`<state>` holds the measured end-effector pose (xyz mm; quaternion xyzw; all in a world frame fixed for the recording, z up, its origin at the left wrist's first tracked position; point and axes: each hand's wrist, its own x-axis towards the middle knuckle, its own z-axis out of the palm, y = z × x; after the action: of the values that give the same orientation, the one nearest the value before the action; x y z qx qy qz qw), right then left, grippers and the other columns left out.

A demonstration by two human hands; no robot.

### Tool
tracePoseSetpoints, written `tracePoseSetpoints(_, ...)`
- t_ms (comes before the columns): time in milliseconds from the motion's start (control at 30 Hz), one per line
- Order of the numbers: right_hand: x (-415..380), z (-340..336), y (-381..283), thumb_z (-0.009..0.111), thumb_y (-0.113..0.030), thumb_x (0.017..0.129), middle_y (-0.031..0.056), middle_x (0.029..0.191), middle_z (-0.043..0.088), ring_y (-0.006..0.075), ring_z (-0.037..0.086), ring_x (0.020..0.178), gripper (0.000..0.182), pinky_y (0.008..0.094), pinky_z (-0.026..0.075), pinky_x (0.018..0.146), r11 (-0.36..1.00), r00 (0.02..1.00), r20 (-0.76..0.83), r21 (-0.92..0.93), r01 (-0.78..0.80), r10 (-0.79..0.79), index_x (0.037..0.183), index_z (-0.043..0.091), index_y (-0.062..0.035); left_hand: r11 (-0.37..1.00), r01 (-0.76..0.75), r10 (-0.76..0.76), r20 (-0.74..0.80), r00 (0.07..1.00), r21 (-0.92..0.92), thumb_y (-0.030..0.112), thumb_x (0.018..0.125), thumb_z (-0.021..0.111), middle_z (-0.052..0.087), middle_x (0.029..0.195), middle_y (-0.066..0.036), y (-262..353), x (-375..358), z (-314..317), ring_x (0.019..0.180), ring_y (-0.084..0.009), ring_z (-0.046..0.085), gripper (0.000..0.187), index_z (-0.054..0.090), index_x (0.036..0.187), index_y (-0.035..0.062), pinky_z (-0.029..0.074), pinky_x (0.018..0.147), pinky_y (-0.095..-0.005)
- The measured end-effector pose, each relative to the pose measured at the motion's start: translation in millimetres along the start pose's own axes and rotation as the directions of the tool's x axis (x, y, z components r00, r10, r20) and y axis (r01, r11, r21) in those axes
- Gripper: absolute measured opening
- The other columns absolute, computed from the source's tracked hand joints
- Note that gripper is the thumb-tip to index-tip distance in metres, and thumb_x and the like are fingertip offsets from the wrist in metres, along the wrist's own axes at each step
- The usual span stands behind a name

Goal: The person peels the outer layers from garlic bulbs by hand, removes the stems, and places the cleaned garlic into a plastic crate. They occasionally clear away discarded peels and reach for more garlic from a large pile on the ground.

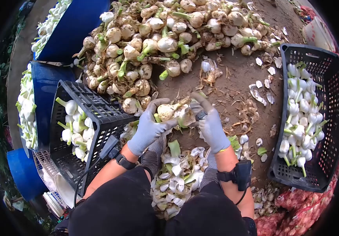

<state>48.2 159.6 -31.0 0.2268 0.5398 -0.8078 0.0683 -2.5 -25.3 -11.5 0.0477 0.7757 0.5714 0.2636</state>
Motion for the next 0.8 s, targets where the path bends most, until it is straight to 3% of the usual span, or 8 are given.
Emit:
tracePoseSetpoints(167, -8, 1, 4, 0.060, -0.021, 0.096, 0.0089, 0.099, 0.068, 0.0119, 0.060, 0.091, 0.030, 0.0275, 0.050, 0.083, 0.968, 0.993, 0.120, -0.250, 0.020, 0.011, 0.107, 0.064, 0.0070, 0.939, -0.285, 0.245, 0.208, 0.947, 0.191, 0.017, 0.077, 0.079, 0.058, 0.123, -0.010, 3, -6, 5, 0.111, -0.0165, 0.056, 0.059, 0.052, 0.128, -0.0003, 0.044, 0.097, -0.0298)
tracePoseSetpoints(233, -12, 6, -13, 0.059, -0.025, 0.097, 0.0093, 0.097, 0.069, 0.0123, 0.062, 0.091, 0.033, 0.0287, 0.049, 0.083, 0.906, 0.978, 0.147, -0.416, -0.077, 0.150, 0.104, 0.065, 0.0070, 0.999, 0.007, 0.003, 0.232, 0.973, -0.040, 0.015, 0.082, 0.075, 0.057, 0.123, -0.009, 14, -8, -2, 0.113, -0.0162, 0.054, 0.057, 0.050, 0.131, 0.0007, 0.045, 0.097, -0.0309)
tracePoseSetpoints(400, -18, 4, -6, 0.060, -0.021, 0.094, 0.0139, 0.088, 0.070, 0.0171, 0.065, 0.079, 0.028, 0.0314, 0.050, 0.073, 0.911, 0.985, 0.160, -0.395, 0.119, -0.059, 0.099, 0.066, 0.0057, 0.921, 0.261, -0.174, 0.294, 0.940, -0.291, 0.009, 0.082, 0.074, 0.060, 0.106, -0.004, 14, -12, -4, 0.080, -0.0100, 0.060, 0.062, 0.046, 0.136, 0.0023, 0.051, 0.073, -0.0258)
tracePoseSetpoints(533, -20, -1, -2, 0.063, -0.018, 0.090, 0.0213, 0.079, 0.065, 0.0251, 0.063, 0.067, 0.020, 0.0347, 0.049, 0.064, 0.617, 0.985, 0.053, -0.773, 0.146, -0.165, 0.091, 0.067, 0.0014, 0.820, 0.329, -0.154, 0.375, 0.914, -0.468, 0.068, 0.093, 0.040, 0.062, 0.096, -0.008, 24, -15, 5, 0.067, -0.0159, 0.066, 0.085, 0.028, 0.150, 0.0064, 0.050, 0.057, -0.0240)
tracePoseSetpoints(567, -21, -3, 2, 0.063, -0.018, 0.090, 0.0232, 0.076, 0.063, 0.0276, 0.062, 0.065, 0.018, 0.0354, 0.049, 0.063, 0.443, 0.950, 0.107, -0.866, 0.234, -0.293, 0.089, 0.066, 0.0004, 0.820, 0.332, -0.154, 0.379, 0.912, -0.466, 0.068, 0.093, 0.040, 0.062, 0.096, -0.008, 23, -15, 5, 0.067, -0.0159, 0.066, 0.085, 0.028, 0.150, 0.0064, 0.050, 0.057, -0.0240)
tracePoseSetpoints(633, -24, -2, -8, 0.065, -0.019, 0.089, 0.0162, 0.077, 0.067, 0.0222, 0.063, 0.066, 0.019, 0.0338, 0.049, 0.064, 0.490, 0.964, 0.093, -0.847, 0.207, -0.248, 0.089, 0.067, 0.0005, 0.703, 0.442, -0.152, 0.490, 0.859, -0.557, 0.068, 0.094, 0.038, 0.063, 0.101, -0.005, 22, -12, 4, 0.071, -0.0149, 0.066, 0.082, 0.029, 0.149, 0.0078, 0.053, 0.063, -0.0250)
tracePoseSetpoints(700, -26, 0, -17, 0.067, -0.024, 0.090, 0.0087, 0.081, 0.070, 0.0154, 0.063, 0.069, 0.025, 0.0306, 0.049, 0.065, 0.974, 0.993, 0.116, -0.226, 0.029, -0.002, 0.095, 0.068, 0.0005, 0.633, 0.424, -0.128, 0.452, 0.882, -0.648, 0.051, 0.097, 0.051, 0.062, 0.103, -0.004, 26, -11, 11, 0.071, -0.0126, 0.064, 0.070, 0.031, 0.148, 0.0078, 0.052, 0.063, -0.0240)
tracePoseSetpoints(800, -22, -2, -29, 0.064, -0.024, 0.093, 0.0046, 0.080, 0.069, 0.0097, 0.062, 0.072, 0.030, 0.0262, 0.049, 0.067, 0.963, 0.985, 0.172, -0.263, 0.057, -0.011, 0.106, 0.065, 0.0027, 0.903, 0.227, -0.098, 0.340, 0.935, -0.364, 0.008, 0.083, 0.068, 0.061, 0.112, -0.003, 19, -7, 14, 0.071, -0.0038, 0.056, 0.076, 0.032, 0.150, 0.0091, 0.048, 0.063, -0.0199)
